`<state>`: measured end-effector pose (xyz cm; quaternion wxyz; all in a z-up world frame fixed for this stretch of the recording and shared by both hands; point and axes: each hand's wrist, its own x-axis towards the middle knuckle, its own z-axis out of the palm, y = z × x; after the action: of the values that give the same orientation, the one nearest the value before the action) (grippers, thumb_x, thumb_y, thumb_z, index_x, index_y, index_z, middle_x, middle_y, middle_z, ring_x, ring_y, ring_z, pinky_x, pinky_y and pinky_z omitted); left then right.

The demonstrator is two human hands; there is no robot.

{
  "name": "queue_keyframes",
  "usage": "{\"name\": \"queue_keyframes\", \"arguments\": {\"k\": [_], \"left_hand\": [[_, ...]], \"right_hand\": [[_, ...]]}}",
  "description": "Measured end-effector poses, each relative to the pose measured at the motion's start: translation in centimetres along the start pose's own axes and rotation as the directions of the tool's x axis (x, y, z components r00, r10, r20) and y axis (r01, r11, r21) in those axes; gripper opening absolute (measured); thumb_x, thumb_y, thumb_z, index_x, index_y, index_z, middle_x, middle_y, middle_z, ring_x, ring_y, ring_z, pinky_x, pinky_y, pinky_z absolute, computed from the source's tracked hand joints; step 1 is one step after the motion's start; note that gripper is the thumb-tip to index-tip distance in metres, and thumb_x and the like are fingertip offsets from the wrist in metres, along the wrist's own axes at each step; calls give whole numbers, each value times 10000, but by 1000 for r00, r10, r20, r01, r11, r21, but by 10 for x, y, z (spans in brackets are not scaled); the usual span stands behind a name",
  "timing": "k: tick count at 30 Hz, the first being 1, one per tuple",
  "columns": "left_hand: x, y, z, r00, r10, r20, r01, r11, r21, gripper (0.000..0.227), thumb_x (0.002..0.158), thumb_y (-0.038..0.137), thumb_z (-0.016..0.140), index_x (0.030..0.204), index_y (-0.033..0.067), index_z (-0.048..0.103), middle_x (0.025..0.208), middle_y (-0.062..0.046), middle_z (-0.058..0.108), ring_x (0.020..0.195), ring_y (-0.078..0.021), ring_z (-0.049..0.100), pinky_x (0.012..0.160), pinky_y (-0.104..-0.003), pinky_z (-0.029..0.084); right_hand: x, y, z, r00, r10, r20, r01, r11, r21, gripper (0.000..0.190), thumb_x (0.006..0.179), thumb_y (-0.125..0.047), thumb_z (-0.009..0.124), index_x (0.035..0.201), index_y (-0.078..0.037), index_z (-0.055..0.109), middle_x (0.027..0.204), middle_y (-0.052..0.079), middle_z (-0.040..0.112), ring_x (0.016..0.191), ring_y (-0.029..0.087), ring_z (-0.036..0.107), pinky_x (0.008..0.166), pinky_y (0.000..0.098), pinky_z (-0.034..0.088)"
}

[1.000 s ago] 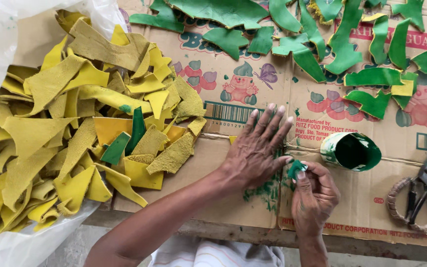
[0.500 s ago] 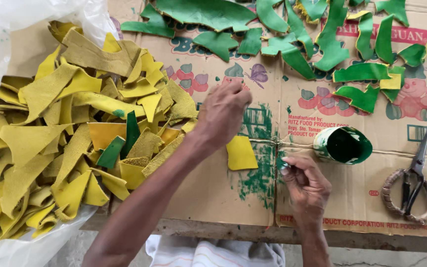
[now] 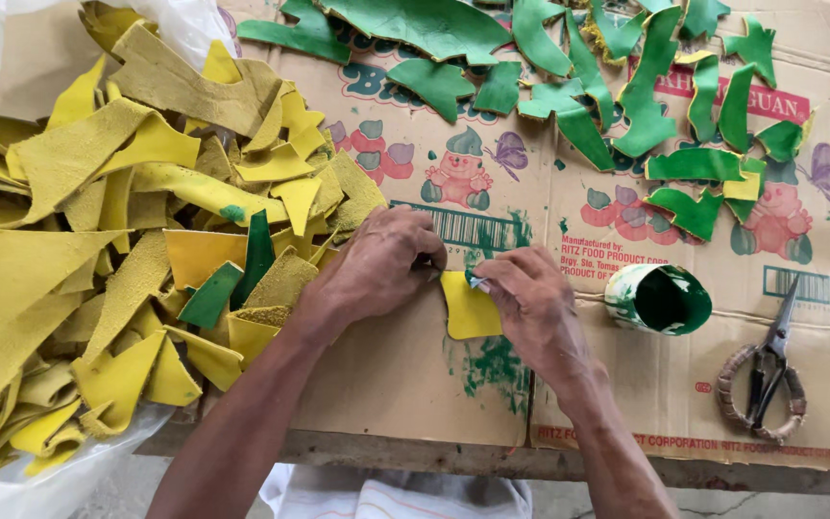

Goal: The person paints yellow foam pieces green using a small brush and a paint can. They pick up each piece, apply green paint to one side, and place the finished piece on a cardboard surface. The process is repeated for multiple pieces.

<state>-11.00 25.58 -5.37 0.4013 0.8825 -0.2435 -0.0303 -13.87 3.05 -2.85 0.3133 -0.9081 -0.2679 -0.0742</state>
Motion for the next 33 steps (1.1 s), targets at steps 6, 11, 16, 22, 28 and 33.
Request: {"name": "queue_keyframes", "arguments": {"k": [6, 11, 16, 22, 28, 33], "left_hand": [[2, 4, 4, 1000, -22, -15, 23, 997, 77, 31, 751, 140, 741, 767, 115, 750, 865, -41, 636, 1005, -262, 582, 936, -448, 411], [1, 7, 1, 997, -64, 45, 58, 992, 114, 49, 767, 154, 739, 783, 108, 736, 868, -30, 631, 988, -244, 580, 943, -444, 413], [1, -2, 2, 1000, 12, 8, -12, 998, 61, 52, 756, 148, 752, 796, 116, 741, 872, -29, 638, 1002, -247, 583, 938, -455, 409], [2, -3, -1, 999, 29, 14, -30, 997, 67, 50, 748, 143, 754, 794, 130, 739, 880, -24, 645, 998, -248, 589, 894, -443, 421], [-1, -1, 0, 999, 34, 0, -34, 996, 86, 43, 778, 163, 748, 799, 129, 733, 876, -31, 641, 974, -258, 585, 884, -441, 427], [2, -3, 2, 1000, 7, 15, -9, 997, 80, 66, 760, 167, 750, 790, 115, 722, 867, -45, 640, 957, -268, 586, 864, -442, 427]], "right_hand": [[-6, 12, 5, 996, -47, 78, 46, 999, 5, 224, 830, 50, 720, 1024, -60, 704, 929, 102, 659, 907, 294, 636, 773, 396, 535], [-36, 4, -4, 992, -48, 119, 45, 999, 26, 185, 867, 49, 713, 1019, -57, 710, 912, 83, 665, 839, 250, 620, 726, 368, 529], [-54, -14, -26, 984, 61, 167, -75, 994, 75, 204, 792, 3, 744, 979, -75, 726, 931, 71, 695, 857, 244, 636, 729, 353, 533], [-27, -17, -7, 991, 125, -45, -127, 991, -47, 196, 844, -31, 746, 1029, -70, 695, 1011, 81, 712, 950, 277, 660, 834, 414, 530], [-11, -14, 20, 993, 106, -47, -110, 991, -78, 165, 875, -9, 715, 1029, -36, 664, 982, 127, 659, 938, 350, 628, 825, 455, 505], [3, -13, 24, 1000, 22, 13, -22, 999, -37, 238, 833, 43, 717, 1051, -39, 668, 977, 123, 655, 930, 334, 631, 807, 434, 524]]}}
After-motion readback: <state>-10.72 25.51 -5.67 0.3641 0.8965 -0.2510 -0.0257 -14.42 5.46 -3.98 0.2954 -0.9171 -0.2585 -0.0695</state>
